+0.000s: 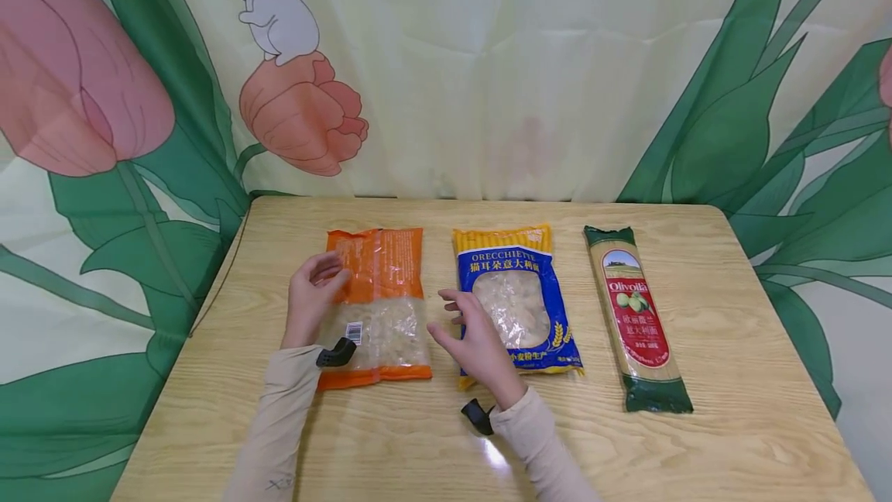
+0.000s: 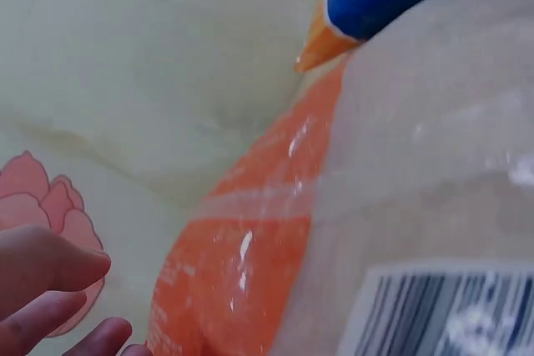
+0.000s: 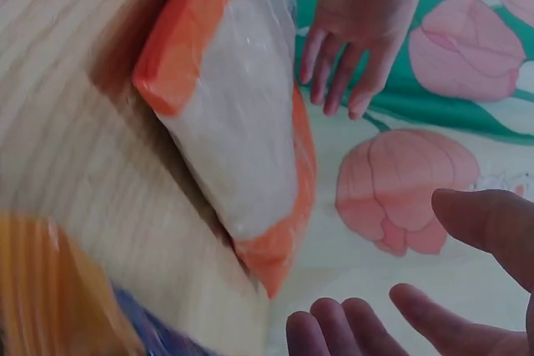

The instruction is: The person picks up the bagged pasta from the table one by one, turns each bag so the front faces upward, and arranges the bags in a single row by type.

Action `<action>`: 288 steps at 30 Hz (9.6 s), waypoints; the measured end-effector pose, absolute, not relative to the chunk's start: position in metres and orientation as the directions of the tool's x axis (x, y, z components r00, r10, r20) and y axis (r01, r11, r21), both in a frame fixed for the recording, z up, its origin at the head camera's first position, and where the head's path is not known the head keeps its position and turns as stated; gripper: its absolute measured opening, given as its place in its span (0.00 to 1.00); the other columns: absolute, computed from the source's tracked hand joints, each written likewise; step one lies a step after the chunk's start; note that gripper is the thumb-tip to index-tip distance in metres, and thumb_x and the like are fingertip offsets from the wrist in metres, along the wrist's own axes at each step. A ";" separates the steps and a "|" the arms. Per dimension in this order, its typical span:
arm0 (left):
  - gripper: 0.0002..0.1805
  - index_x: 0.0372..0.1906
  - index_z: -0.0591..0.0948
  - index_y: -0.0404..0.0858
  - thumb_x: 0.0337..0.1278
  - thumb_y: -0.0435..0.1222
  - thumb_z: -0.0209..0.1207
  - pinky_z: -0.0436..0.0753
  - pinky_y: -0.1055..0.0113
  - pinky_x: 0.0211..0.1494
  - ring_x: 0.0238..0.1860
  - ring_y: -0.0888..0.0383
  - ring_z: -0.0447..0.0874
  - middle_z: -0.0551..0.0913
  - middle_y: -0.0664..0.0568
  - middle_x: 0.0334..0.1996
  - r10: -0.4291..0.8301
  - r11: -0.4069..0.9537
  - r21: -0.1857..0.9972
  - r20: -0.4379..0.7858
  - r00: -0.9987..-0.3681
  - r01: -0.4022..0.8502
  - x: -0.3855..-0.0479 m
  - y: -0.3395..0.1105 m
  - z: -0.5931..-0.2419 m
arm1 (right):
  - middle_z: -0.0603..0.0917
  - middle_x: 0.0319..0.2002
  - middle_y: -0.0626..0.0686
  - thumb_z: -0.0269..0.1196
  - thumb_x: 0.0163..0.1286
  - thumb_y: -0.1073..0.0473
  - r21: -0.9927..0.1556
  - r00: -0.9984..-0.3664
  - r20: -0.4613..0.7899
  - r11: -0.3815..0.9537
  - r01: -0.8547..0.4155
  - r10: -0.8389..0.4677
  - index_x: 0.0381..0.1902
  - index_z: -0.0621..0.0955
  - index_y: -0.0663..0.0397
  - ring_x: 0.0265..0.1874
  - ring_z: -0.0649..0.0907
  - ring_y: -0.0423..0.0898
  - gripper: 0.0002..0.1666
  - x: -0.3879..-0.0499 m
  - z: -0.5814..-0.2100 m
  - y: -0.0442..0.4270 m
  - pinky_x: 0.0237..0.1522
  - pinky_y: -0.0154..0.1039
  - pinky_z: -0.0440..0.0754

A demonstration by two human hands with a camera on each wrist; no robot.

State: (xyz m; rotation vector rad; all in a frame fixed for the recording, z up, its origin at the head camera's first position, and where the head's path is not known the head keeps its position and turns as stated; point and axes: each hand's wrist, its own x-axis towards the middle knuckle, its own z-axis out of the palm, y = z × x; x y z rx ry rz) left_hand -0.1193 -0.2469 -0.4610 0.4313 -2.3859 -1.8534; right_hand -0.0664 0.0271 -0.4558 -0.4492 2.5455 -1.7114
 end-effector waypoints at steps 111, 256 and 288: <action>0.21 0.60 0.79 0.35 0.61 0.29 0.64 0.88 0.65 0.33 0.39 0.57 0.88 0.85 0.50 0.43 -0.049 -0.212 0.977 -0.045 -0.998 -0.034 -0.079 -0.208 -0.360 | 0.65 0.72 0.60 0.72 0.59 0.69 -0.932 -0.859 0.043 -0.330 0.149 -0.509 0.74 0.66 0.52 0.60 0.77 0.57 0.47 -0.074 -0.464 -0.002 0.59 0.45 0.81; 0.34 0.65 0.71 0.40 0.52 0.34 0.72 0.87 0.70 0.40 0.38 0.61 0.88 0.88 0.56 0.40 -0.372 -0.345 0.921 -0.311 -0.874 -0.181 -0.080 -0.228 -0.411 | 0.70 0.64 0.63 0.63 0.56 0.81 -0.943 -0.937 -0.077 -0.280 0.179 -0.342 0.73 0.65 0.46 0.58 0.79 0.53 0.50 -0.057 -0.470 0.015 0.45 0.36 0.84; 0.34 0.66 0.75 0.44 0.52 0.38 0.73 0.87 0.71 0.40 0.38 0.61 0.86 0.85 0.55 0.41 -0.399 -0.122 0.961 -0.278 -0.874 -0.250 -0.100 -0.249 -0.411 | 0.71 0.61 0.67 0.58 0.60 0.83 -0.962 -0.942 -0.125 -0.195 0.192 -0.313 0.74 0.66 0.50 0.49 0.84 0.49 0.45 -0.048 -0.479 0.008 0.40 0.32 0.84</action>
